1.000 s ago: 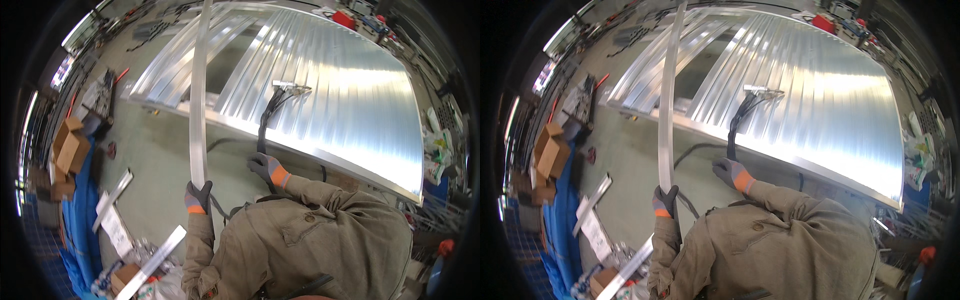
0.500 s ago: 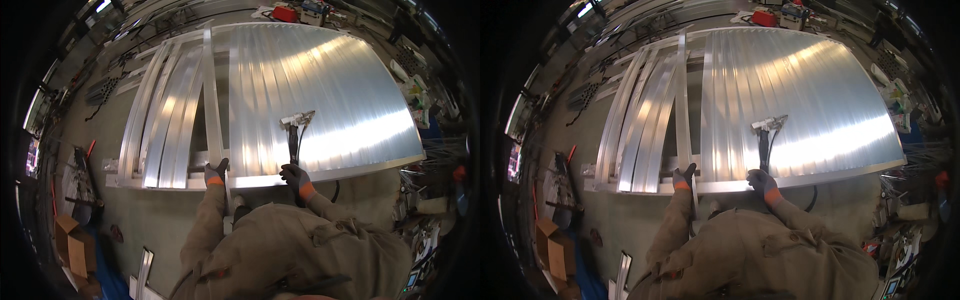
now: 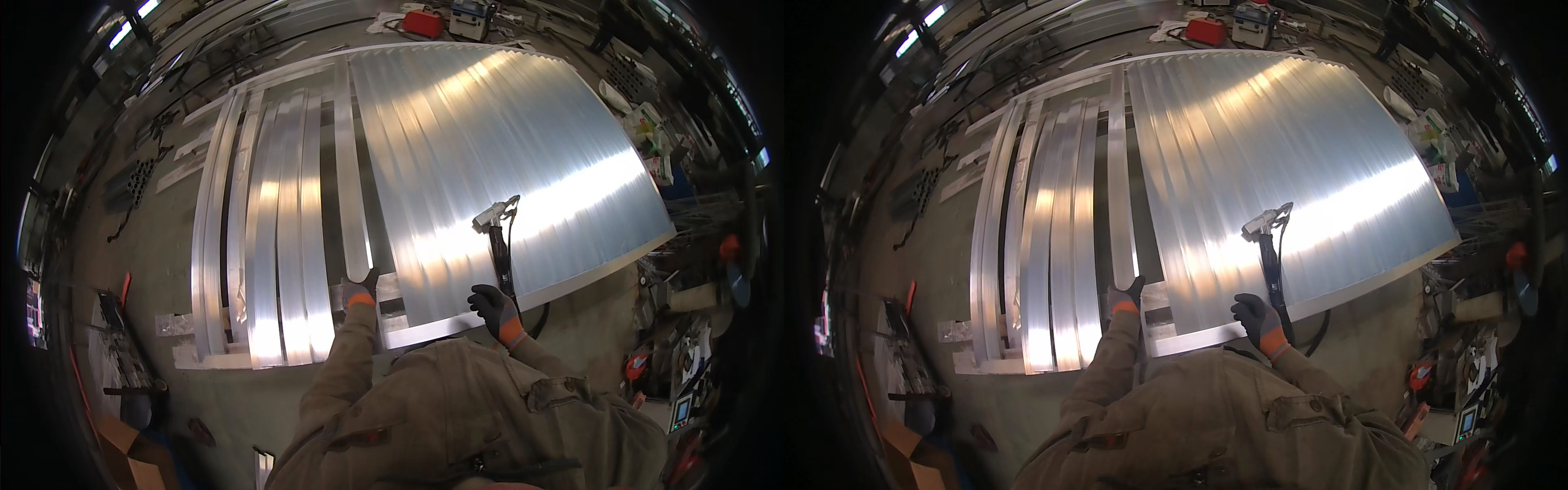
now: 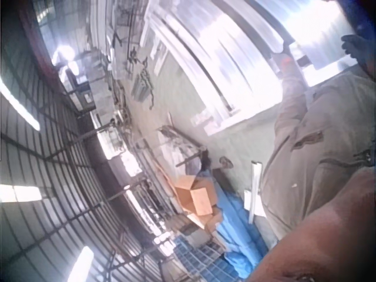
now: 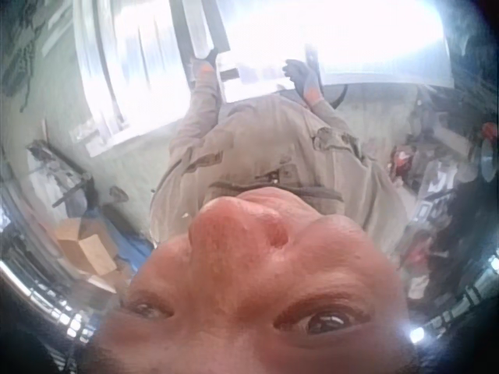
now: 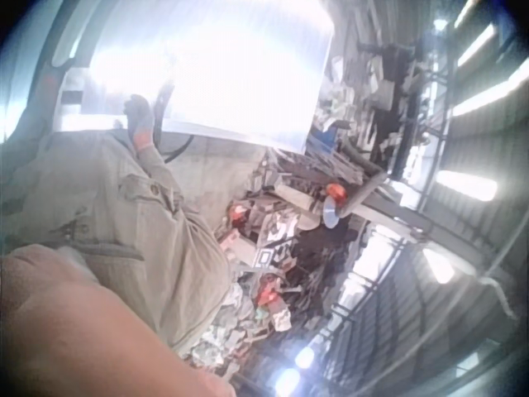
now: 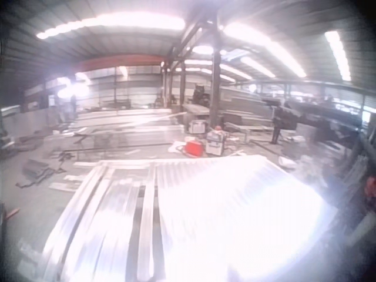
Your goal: The person positions a long metal strip onto a curved metal panel, then uses a handheld welding tool to join the strip to the panel. The person repeats this process for multiple strips, aligning and welding each one in sequence.
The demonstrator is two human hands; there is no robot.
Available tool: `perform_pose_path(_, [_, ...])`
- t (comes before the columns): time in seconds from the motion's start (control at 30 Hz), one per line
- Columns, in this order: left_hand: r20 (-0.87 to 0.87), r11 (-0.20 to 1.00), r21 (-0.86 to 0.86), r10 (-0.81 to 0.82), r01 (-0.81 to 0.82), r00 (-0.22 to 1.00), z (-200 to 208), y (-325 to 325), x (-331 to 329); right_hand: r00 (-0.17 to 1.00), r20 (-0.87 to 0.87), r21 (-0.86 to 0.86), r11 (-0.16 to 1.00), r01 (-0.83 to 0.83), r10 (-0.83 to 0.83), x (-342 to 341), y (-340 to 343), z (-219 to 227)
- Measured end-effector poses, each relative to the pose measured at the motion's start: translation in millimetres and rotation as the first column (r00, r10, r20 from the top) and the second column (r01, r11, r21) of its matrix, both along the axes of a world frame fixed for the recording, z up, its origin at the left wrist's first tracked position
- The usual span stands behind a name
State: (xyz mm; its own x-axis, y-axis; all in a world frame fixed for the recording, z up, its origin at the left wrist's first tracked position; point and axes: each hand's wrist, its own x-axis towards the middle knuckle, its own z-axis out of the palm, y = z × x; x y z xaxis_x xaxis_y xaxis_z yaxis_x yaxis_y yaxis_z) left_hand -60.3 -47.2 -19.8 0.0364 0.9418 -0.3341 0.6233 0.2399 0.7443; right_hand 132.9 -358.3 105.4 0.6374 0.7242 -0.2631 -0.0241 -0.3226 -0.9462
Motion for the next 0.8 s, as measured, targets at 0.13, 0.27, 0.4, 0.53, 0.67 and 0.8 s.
perform_pose_path(0.13, [-0.043, 1.0, -0.003, -0.021, 0.021, 0.999, 2.0, 9.8, 1.9, 1.0, 0.01, -0.014, 1.0, 0.003, -0.003, -1.9, 11.3, 1.9])
perform_pose_path(0.27, [-0.068, 0.998, -0.055, -0.022, 0.019, 0.997, 12.3, 16.8, 8.6, 0.999, -0.025, -0.015, 1.0, 0.027, -0.027, 2.5, 18.6, 5.4])
perform_pose_path(0.4, [-0.145, 0.992, -0.124, -0.049, 0.031, 0.988, 21.7, 25.5, 19.5, 1.0, -0.016, -0.021, 1.0, 0.018, -0.019, 5.7, 22.8, 6.5])
perform_pose_path(0.53, [-0.154, 0.985, -0.168, -0.07, 0.044, 0.986, 27.0, 32.3, 30.5, 0.999, -0.027, -0.021, 0.999, 0.029, -0.03, 8.1, 25.0, 3.2])
perform_pose_path(0.67, [-0.134, 0.977, -0.211, -0.052, 0.023, 0.99, 29.3, 28.7, 39.6, 0.999, -0.005, -0.03, 0.999, 0.042, -0.042, 13.3, 23.0, -1.9])
perform_pose_path(0.8, [-0.15, 0.979, -0.201, -0.064, 0.033, 0.987, 13.6, 26.1, 44.8, 0.999, 0.013, -0.022, 0.999, 0.044, -0.043, 17.6, 18.4, -5.9])
